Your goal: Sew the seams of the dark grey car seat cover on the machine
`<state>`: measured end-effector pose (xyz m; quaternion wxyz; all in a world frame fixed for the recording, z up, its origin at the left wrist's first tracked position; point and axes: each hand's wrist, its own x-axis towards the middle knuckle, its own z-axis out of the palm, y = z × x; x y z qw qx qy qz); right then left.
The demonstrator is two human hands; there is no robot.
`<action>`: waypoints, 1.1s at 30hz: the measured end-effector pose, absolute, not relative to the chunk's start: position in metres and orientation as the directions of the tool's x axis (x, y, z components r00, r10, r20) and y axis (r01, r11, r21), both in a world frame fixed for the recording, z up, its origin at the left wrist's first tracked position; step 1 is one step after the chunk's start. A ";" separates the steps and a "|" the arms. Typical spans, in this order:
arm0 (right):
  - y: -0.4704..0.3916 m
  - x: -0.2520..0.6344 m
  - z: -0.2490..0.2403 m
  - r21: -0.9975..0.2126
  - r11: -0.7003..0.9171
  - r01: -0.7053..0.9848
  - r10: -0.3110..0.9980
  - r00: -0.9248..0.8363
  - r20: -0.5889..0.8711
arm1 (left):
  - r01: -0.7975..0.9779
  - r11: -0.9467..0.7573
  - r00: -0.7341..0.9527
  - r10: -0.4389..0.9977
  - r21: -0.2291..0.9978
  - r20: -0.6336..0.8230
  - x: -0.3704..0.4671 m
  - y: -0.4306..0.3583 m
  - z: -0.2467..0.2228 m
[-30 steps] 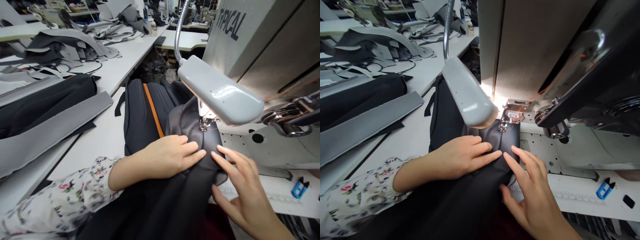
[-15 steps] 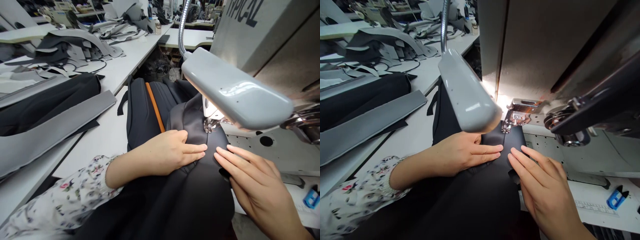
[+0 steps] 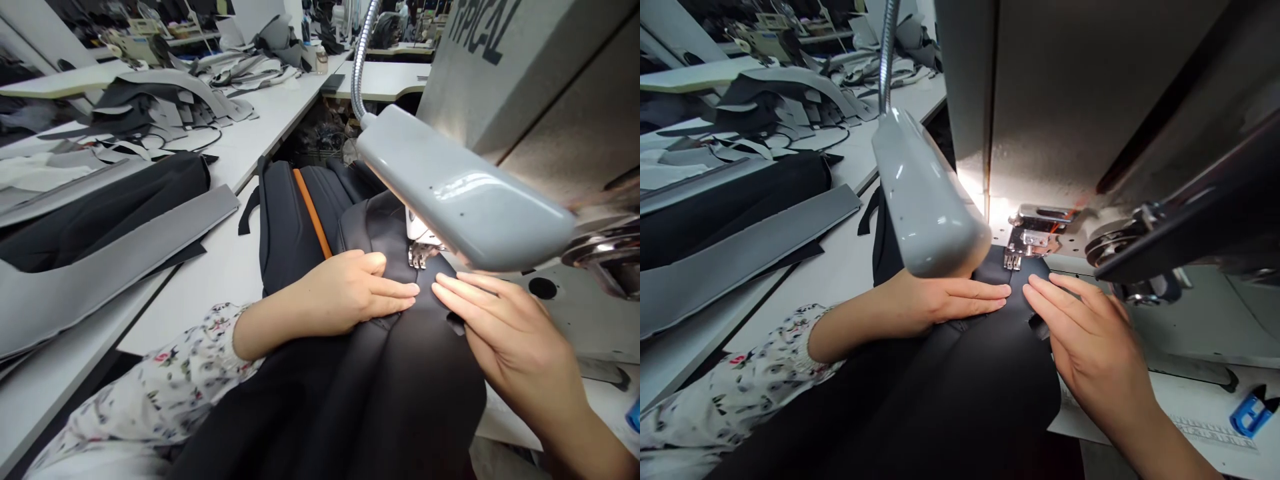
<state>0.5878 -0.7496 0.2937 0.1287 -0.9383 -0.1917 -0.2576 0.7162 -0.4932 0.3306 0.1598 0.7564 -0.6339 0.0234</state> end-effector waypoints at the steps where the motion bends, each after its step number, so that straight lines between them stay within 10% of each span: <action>1: -0.751 0.590 0.293 -0.151 -0.889 0.433 0.291 0.788 0.542 | -0.967 -0.130 0.182 -0.953 0.217 0.243 0.717 -0.494 0.329; 25: -0.764 0.651 0.273 -0.397 -0.815 0.422 0.073 0.755 0.652 | -0.952 -0.164 0.253 -0.898 0.259 0.360 0.719 -0.511 0.312; 33: -0.771 0.665 0.253 -0.628 -0.733 0.262 -0.128 0.853 0.506 | -0.991 -0.124 0.136 -0.866 0.057 0.480 0.685 -0.498 0.307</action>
